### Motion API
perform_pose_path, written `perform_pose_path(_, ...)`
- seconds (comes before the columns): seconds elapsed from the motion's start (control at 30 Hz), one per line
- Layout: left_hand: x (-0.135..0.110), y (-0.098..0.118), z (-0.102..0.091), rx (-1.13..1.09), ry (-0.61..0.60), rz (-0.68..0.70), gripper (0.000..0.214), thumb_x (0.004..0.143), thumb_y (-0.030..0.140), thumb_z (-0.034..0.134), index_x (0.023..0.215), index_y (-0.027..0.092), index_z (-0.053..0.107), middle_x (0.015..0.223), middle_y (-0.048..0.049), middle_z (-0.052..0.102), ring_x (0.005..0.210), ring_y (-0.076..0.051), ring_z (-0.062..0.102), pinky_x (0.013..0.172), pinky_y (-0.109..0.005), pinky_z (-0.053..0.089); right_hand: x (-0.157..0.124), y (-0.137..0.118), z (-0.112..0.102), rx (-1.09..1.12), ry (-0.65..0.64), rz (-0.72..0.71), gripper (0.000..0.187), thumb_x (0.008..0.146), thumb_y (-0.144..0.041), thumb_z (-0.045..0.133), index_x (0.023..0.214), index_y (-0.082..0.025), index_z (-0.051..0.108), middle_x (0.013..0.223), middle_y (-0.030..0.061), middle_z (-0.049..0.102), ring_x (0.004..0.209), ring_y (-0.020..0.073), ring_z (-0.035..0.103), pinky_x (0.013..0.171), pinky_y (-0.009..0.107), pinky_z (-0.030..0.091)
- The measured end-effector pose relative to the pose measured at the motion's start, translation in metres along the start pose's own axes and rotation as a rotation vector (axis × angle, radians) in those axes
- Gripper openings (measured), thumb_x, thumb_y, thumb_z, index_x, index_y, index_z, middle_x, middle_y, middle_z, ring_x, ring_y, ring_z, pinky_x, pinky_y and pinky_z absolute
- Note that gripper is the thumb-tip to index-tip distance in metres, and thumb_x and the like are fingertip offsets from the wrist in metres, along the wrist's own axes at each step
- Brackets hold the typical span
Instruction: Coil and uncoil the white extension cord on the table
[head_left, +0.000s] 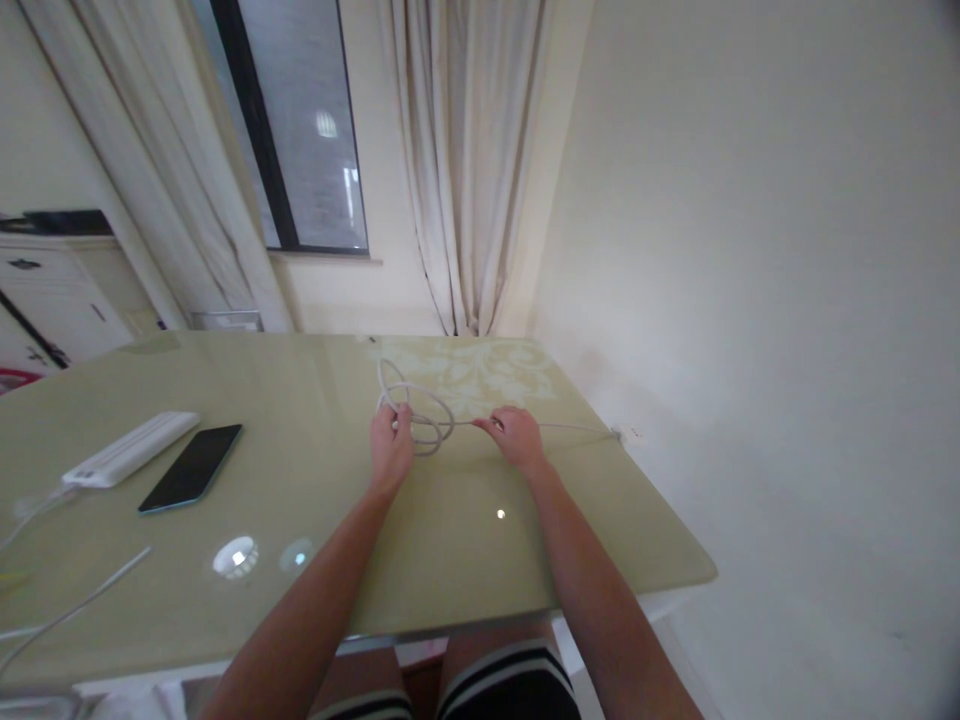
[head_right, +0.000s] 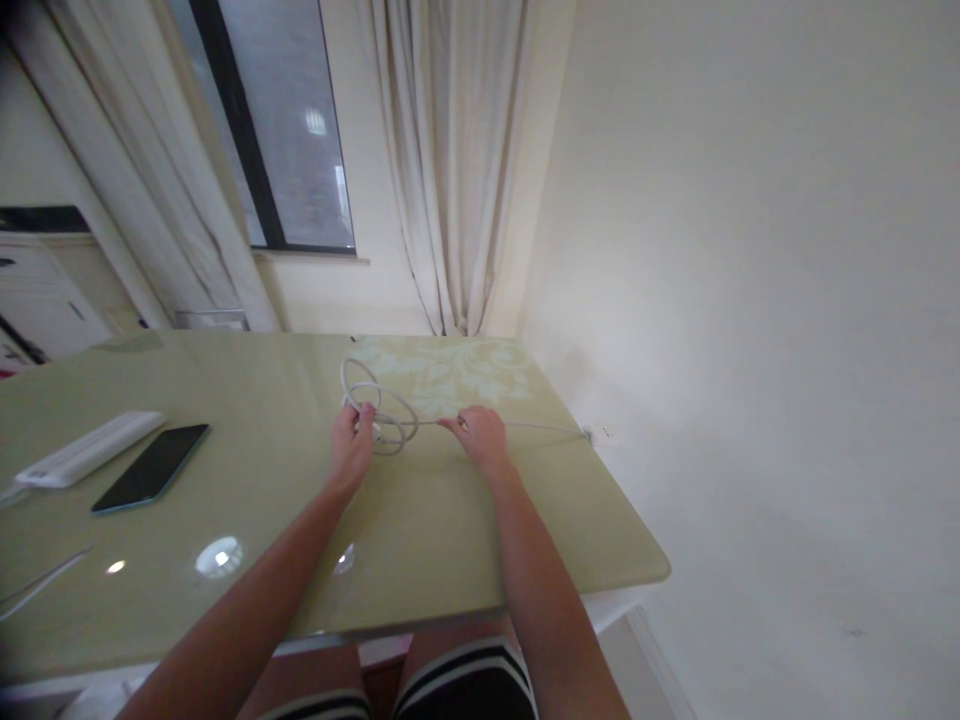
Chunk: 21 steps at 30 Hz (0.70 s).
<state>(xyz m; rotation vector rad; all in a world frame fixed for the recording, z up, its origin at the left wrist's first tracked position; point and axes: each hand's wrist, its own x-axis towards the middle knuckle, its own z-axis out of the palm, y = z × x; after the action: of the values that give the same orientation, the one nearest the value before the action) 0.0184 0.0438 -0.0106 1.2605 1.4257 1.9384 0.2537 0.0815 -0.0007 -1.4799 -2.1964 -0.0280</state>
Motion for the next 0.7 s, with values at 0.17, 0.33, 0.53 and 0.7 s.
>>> perform_pose_path(0.17, -0.008, 0.008, -0.002, -0.091, -0.081, -0.102, 0.015, 0.087, 0.021, 0.071, 0.072, 0.019, 0.068, 0.071, -0.0027, 0.059, 0.069, -0.017, 0.051, 0.061, -0.022, 0.038, -0.002, 0.002, -0.005, 0.032, 0.133, -0.047, 0.059, 0.099, -0.066, 0.047, 0.073, -0.018, 0.068, 0.076, 0.0056, 0.067, 0.084, 0.0184, 0.059, 0.081, 0.029, 0.032)
perform_pose_path(0.33, -0.008, 0.008, -0.004, -0.014, -0.066, -0.043, 0.016, 0.091, 0.027, 0.066, 0.077, 0.020, 0.068, 0.075, -0.0033, 0.061, 0.070, -0.017, 0.052, 0.061, -0.022, 0.040, -0.005, 0.000, -0.002, 0.057, 0.149, -0.085, 0.058, 0.101, -0.064, 0.045, 0.072, -0.018, 0.066, 0.076, 0.0054, 0.067, 0.084, 0.0185, 0.058, 0.080, 0.030, 0.031)
perform_pose_path(0.53, -0.009, -0.002, -0.005, 0.021, -0.080, -0.017, 0.020, 0.090, 0.037, 0.069, 0.078, 0.021, 0.070, 0.072, -0.0031, 0.059, 0.069, -0.017, 0.050, 0.059, -0.022, 0.037, -0.007, -0.001, -0.004, 0.007, 0.249, -0.045, 0.053, 0.099, -0.062, 0.051, 0.071, -0.019, 0.064, 0.078, 0.0071, 0.067, 0.087, 0.0208, 0.057, 0.085, 0.033, 0.032)
perform_pose_path(0.7, -0.016, -0.007, -0.001, 0.093, -0.211, -0.010, 0.031, 0.094, 0.049, 0.062, 0.088, 0.021, 0.074, 0.082, -0.0058, 0.068, 0.077, -0.020, 0.056, 0.067, -0.026, 0.042, -0.011, 0.005, -0.015, -0.044, 0.411, 0.047, 0.053, 0.099, -0.061, 0.051, 0.066, -0.020, 0.062, 0.074, 0.0081, 0.065, 0.087, 0.0230, 0.055, 0.088, 0.036, 0.032)
